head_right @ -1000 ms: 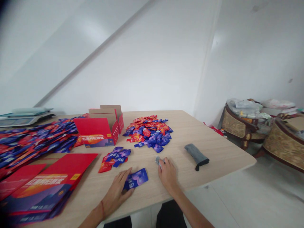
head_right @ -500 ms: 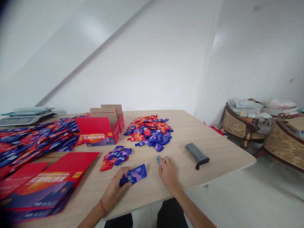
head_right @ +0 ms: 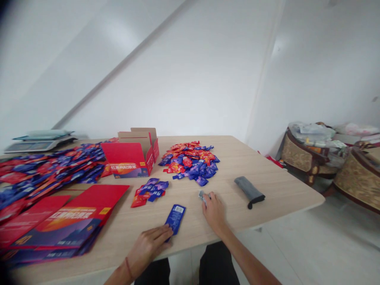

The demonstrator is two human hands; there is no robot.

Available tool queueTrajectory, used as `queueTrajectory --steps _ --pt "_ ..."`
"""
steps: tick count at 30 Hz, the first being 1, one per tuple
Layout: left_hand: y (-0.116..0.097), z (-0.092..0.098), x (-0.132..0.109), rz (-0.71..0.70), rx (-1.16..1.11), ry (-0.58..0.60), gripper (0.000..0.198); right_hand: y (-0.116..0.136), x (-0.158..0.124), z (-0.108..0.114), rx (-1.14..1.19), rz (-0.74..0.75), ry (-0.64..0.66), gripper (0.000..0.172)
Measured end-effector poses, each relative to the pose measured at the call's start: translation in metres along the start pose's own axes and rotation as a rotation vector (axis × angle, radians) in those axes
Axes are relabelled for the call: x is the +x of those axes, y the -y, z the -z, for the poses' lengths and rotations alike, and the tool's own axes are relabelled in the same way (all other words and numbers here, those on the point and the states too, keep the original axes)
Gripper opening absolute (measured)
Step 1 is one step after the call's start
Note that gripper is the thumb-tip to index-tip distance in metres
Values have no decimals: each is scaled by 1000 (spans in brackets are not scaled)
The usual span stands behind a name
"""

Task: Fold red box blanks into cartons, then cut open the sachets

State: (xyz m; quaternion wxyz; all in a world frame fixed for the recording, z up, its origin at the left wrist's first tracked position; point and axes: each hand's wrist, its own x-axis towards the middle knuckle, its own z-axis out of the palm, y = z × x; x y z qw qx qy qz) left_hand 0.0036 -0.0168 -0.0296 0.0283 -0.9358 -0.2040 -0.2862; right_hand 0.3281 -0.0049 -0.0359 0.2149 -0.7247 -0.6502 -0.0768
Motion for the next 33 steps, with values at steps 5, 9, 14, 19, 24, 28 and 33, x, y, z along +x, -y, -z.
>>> queueTrajectory --steps 5,9,14,19,24,28,33 --pt "-14 18 -8 57 -44 44 22 4 2 4 -73 43 -23 38" --pt "-26 19 -15 109 -49 12 26 2 9 7 -66 133 53 42" --pt "-31 14 -19 148 -81 -11 27 12 22 17 108 97 75 30" --pt "-31 14 -20 175 -108 -10 28 72 5 33 430 298 26 26" --pt "-32 14 -21 181 -126 13 29 122 -29 28 231 669 269 17" --pt "-31 13 -21 188 -124 26 26 127 -31 22 46 717 325 15" --pt "-32 13 -21 174 -113 12 26 110 0 21 -18 589 304 20"
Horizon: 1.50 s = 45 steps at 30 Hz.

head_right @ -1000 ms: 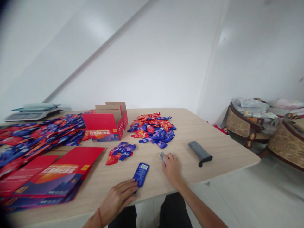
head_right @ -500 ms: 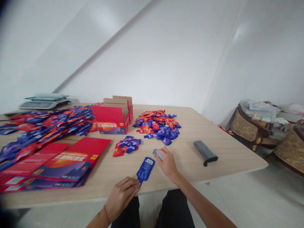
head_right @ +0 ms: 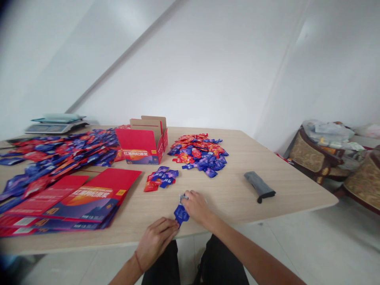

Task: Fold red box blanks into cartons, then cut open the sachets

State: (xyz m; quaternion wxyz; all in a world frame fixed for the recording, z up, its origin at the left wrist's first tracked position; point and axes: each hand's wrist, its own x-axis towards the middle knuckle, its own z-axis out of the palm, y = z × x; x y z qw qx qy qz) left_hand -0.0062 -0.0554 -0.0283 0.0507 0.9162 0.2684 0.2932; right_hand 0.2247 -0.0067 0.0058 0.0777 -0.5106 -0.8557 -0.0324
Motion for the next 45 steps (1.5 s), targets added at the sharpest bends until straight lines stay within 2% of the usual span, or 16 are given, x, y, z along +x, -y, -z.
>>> queueTrajectory --steps 4,7,10,14,16,21,26,30,35,41,45 --pt "0 -1 0 4 -8 -5 25 -23 10 6 44 -105 0 20" --pt "1 -1 -1 -5 0 -7 26 -20 9 8 128 -82 -86 24" --pt "2 -2 -2 -8 14 -5 27 -3 3 6 187 8 -145 23" --pt "3 -4 -2 -4 15 -20 26 21 -6 -3 122 218 -19 15" --pt "3 -6 -2 -13 11 -50 27 25 -7 -7 66 258 19 14" --pt "4 -7 -2 -46 -6 -84 22 14 0 -4 30 171 20 12" --pt "3 -7 -3 -43 -1 -88 23 -11 10 1 17 67 14 15" --pt "4 -8 -3 -42 -17 -90 24 -34 18 -7 76 -60 -12 17" --pt "5 -8 -1 -41 -13 -117 24 -53 22 -17 206 -227 -128 21" --pt "2 -6 -2 -61 90 -99 17 -65 14 -6 510 -344 -630 21" --pt "-7 -5 -6 -126 229 -83 17 -70 4 7 562 -347 -720 21"
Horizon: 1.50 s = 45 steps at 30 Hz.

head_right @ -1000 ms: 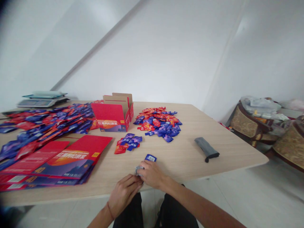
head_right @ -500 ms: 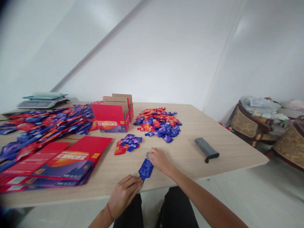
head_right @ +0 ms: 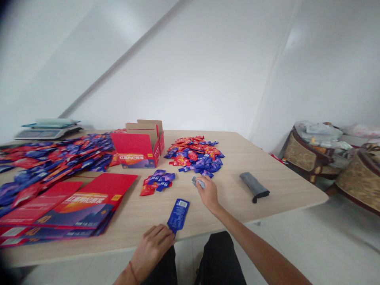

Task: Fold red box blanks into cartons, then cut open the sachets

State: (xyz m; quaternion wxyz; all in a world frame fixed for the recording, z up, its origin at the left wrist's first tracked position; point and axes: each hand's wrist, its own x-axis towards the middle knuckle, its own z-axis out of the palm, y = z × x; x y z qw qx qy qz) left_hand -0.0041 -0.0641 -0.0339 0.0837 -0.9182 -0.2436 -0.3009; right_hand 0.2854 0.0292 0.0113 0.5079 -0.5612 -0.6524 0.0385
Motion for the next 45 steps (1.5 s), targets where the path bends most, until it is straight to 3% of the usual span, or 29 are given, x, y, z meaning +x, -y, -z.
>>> queueTrajectory --steps 4,6,9,11,13,18,20,23,26,28,32,35,40,45 --pt "-8 12 0 47 -102 -40 33 2 -2 12 12 -2 -20 22" --pt "-9 18 2 241 -285 -117 32 4 -2 16 20 1 -25 22" --pt "-3 23 4 681 -588 -222 28 8 -3 21 21 8 -40 22" --pt "5 22 4 907 -729 -197 36 11 -3 23 15 14 -42 22" --pt "16 20 2 995 -754 -106 42 15 -4 22 11 26 -26 22" --pt "30 25 3 852 -334 199 22 26 -9 10 18 45 51 22" --pt "28 29 6 772 -101 249 17 33 -12 4 26 50 102 21" --pt "23 33 6 520 74 182 12 48 -17 -3 24 90 205 20" --pt "23 29 -3 144 12 54 18 65 -26 -11 5 180 349 20" --pt "25 22 -11 5 -26 -10 20 74 -35 -19 -45 298 470 20" --pt "26 10 -24 13 -94 -43 21 85 -56 -43 -274 569 702 15" --pt "25 7 -27 73 -152 -56 21 86 -66 -57 -367 639 771 11" --pt "26 7 -28 81 -190 -77 22 73 -53 -60 -433 588 757 14" --pt "26 6 -29 90 -188 -83 22 54 -21 -60 -453 409 726 16"
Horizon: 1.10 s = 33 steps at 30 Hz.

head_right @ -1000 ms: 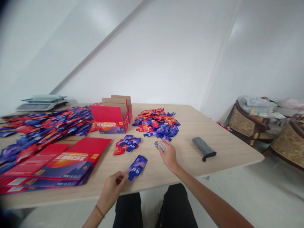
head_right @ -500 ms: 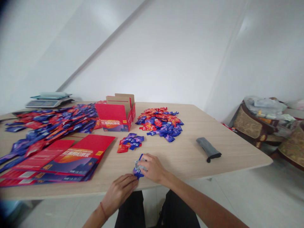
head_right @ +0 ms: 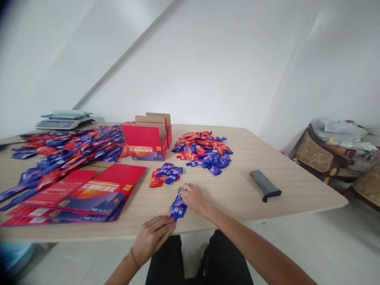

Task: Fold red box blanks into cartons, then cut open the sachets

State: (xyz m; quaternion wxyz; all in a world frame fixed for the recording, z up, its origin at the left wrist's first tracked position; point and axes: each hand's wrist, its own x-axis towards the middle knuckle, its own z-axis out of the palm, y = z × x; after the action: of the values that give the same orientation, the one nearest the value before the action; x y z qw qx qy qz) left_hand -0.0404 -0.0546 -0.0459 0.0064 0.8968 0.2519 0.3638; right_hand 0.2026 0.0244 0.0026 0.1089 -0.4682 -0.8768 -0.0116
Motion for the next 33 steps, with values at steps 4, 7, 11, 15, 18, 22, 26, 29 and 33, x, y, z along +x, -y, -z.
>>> queueTrajectory --steps 4,7,11,15,18,22,26,29,33 --pt "-1 1 1 10 9 -2 23 2 2 3 151 -67 -127 21" --pt "-1 1 2 5 16 -4 24 20 -7 3 262 -10 -243 23" --pt "-3 3 3 29 -1 21 23 41 -19 -3 140 279 -68 16" --pt "-4 4 4 24 -8 12 22 41 -19 -6 -14 299 16 14" --pt "-4 4 3 15 -3 6 23 28 -16 -5 -36 240 14 15" --pt "-3 3 2 16 2 0 24 2 -8 -5 -54 145 -8 20" --pt "-3 3 2 21 -8 1 23 -24 2 -1 -99 71 10 21" --pt "-3 3 3 13 -7 -1 23 -38 5 6 -57 16 -49 23" --pt "-3 3 2 18 -16 1 24 -58 -7 16 61 -117 -288 28"
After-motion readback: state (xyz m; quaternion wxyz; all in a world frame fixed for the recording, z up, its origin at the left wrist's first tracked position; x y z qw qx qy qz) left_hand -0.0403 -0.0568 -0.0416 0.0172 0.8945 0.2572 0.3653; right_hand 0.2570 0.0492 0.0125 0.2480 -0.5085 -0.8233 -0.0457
